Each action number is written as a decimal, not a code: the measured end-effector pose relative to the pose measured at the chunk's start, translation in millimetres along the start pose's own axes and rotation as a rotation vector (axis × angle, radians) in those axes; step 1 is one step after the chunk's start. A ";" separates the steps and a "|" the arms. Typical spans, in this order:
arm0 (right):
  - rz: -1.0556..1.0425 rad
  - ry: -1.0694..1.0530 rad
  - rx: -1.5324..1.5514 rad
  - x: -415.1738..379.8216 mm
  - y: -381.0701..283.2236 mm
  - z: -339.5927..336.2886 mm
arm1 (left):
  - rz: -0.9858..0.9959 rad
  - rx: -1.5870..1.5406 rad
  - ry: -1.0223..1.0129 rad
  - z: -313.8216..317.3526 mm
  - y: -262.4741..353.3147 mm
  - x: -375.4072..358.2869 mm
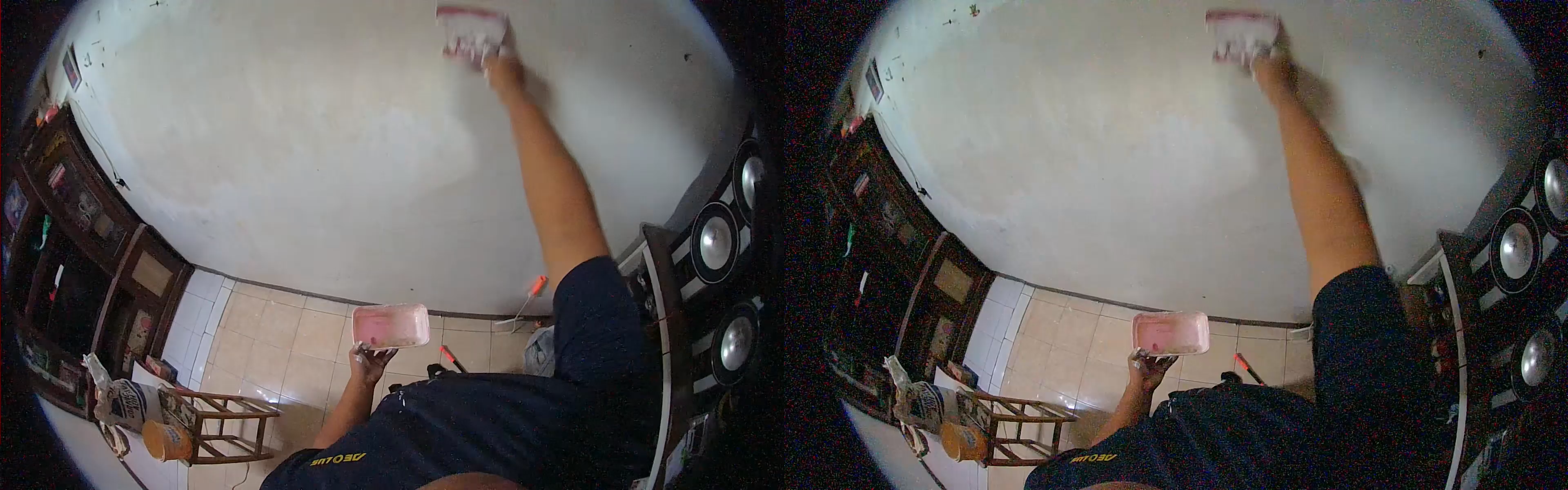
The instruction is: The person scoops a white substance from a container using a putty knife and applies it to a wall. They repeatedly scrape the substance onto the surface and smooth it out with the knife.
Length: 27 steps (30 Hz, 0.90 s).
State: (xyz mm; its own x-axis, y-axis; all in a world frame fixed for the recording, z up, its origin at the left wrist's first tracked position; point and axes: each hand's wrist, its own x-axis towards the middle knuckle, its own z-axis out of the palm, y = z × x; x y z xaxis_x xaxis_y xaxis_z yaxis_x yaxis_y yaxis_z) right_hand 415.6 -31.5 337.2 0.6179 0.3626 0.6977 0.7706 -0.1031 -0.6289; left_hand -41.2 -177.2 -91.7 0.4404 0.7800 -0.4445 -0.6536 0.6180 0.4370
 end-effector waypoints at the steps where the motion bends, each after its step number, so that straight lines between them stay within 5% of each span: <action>1: -0.040 0.001 0.164 -44.6 20.6 16.3 | -0.010 0.006 -0.039 -2.9 -0.3 0.7; 2: 0.153 -0.342 -0.197 -57.2 93.2 80.8 | -0.014 0.005 -0.036 -4.4 -1.2 1.3; 4: -0.223 0.102 -0.066 -197.5 140.3 98.3 | -0.037 -0.032 0.020 -6.0 -3.1 1.2; 5: 0.442 -0.475 0.006 -247.5 116.5 66.1 | -0.035 -0.029 0.019 -6.4 -3.0 0.2; 7: 0.335 -0.470 -0.035 -332.6 184.7 89.2 | -0.014 0.012 -0.027 -5.6 1.7 -1.7; 10: 0.067 -0.336 -0.036 -340.8 205.0 77.4 | 0.000 0.018 0.009 -6.4 4.8 0.6; 11: 0.236 -0.377 -0.034 -301.7 185.4 66.3 | -0.003 0.024 0.007 -8.1 5.3 2.8; 12: 0.080 -0.259 0.056 -255.6 164.2 45.3 | -0.011 0.030 0.015 -10.2 6.4 6.8; 13: 0.142 -0.140 0.043 -207.1 117.8 17.3 | -0.021 0.036 0.024 -10.7 6.7 9.3; 14: -0.129 0.128 0.119 -162.3 98.2 3.2 | -0.026 0.039 0.023 -8.2 6.3 10.2; 15: 0.086 -0.002 0.193 -116.2 63.5 -26.1 | -0.025 0.048 0.004 -4.9 6.8 11.2; 16: -0.113 0.100 0.049 -62.7 78.2 -24.6 | -0.022 0.056 -0.014 -1.4 7.4 12.0; 17: -0.114 0.135 0.218 -50.2 19.0 -61.2 | -0.023 0.059 -0.014 2.0 7.7 12.2; 20: -0.086 0.169 -0.149 4.7 67.0 -31.3 | 0.003 0.088 -0.033 11.0 2.1 13.8; 22: -0.111 -0.020 -0.396 -53.4 103.3 -7.1 | 0.013 0.065 -0.051 11.5 2.4 15.8; 24: 0.230 -0.180 -0.181 -141.1 151.2 26.1 | -0.012 0.051 -0.010 17.3 4.8 11.2; 25: 0.108 -0.250 -0.142 -190.9 190.5 43.7 | -0.032 0.031 0.023 18.1 2.6 9.0; 26: 0.097 -0.526 -0.523 -237.8 235.8 64.6 | -0.045 0.039 -0.045 11.2 1.8 8.5; 27: 0.123 -0.468 -0.450 -297.6 311.6 103.7 | -0.042 0.033 -0.049 10.6 1.3 6.9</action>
State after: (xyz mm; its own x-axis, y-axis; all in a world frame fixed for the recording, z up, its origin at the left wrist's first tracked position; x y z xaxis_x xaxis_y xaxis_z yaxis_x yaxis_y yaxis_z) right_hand 455.7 -75.5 -101.9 0.6508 0.6773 0.3431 0.7514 -0.5097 -0.4191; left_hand -32.4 -170.0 -85.9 0.4971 0.7570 -0.4240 -0.6136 0.6522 0.4451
